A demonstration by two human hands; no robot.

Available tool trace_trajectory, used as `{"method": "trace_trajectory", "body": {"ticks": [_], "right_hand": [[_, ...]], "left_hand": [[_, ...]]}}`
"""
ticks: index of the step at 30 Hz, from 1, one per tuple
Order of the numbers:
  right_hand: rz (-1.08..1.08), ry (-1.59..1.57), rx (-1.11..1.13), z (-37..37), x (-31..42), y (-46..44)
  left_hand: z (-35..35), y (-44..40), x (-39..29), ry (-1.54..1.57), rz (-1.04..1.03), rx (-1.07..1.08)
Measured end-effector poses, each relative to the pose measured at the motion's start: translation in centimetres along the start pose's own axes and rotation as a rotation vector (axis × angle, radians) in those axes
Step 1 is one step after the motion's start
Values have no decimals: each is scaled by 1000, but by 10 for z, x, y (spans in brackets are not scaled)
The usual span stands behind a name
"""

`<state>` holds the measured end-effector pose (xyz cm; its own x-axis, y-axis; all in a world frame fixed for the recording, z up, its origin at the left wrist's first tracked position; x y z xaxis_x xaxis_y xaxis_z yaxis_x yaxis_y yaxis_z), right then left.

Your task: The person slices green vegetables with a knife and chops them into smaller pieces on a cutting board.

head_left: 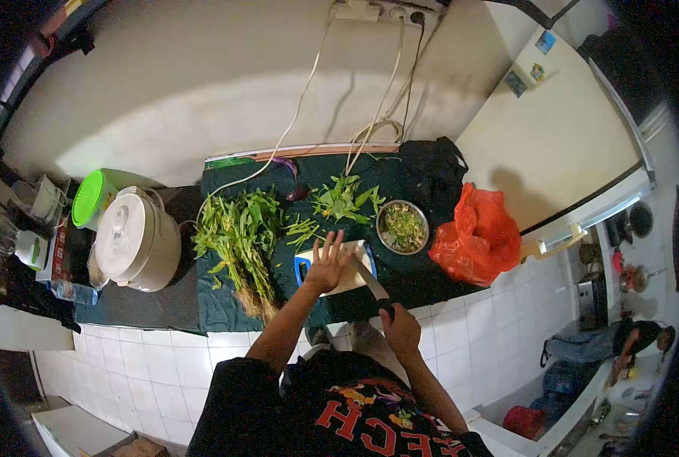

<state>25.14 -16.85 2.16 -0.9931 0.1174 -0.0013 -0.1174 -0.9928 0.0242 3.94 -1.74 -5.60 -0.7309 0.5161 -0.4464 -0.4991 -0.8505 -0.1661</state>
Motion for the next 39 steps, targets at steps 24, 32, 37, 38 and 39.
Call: {"method": "trace_trajectory", "body": {"ticks": [24,32,37,38,39], "right_hand": [[-563,-1669,933,22,-12,-14],[-596,-1758,967,34,-7,-20],[-625,-1848,1016,36,0,-20],[-603,-1852,1023,35,2,-20],[-607,-1850,1034,33,4,-19]], "left_hand": [[9,13,-22,-24,17,-70],[-32,32,-50,1343,556,-106],[-24,38,-73,2075,868,-100],[-23,37,-72,2074,877,-104],[-23,35,-69,2033,876,-77]]}}
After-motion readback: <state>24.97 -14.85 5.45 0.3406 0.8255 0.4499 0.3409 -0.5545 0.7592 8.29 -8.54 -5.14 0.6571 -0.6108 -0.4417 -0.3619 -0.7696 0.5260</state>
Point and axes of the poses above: each hand's wrist, its own y-axis away from the middle knuckle, its own z-axis out of the back of the hand, x = y × z, the point moved 1 cm from there along -y, towards the middle knuckle, and after that the axes turned 13 degrees about y, right-handed, at the moved point
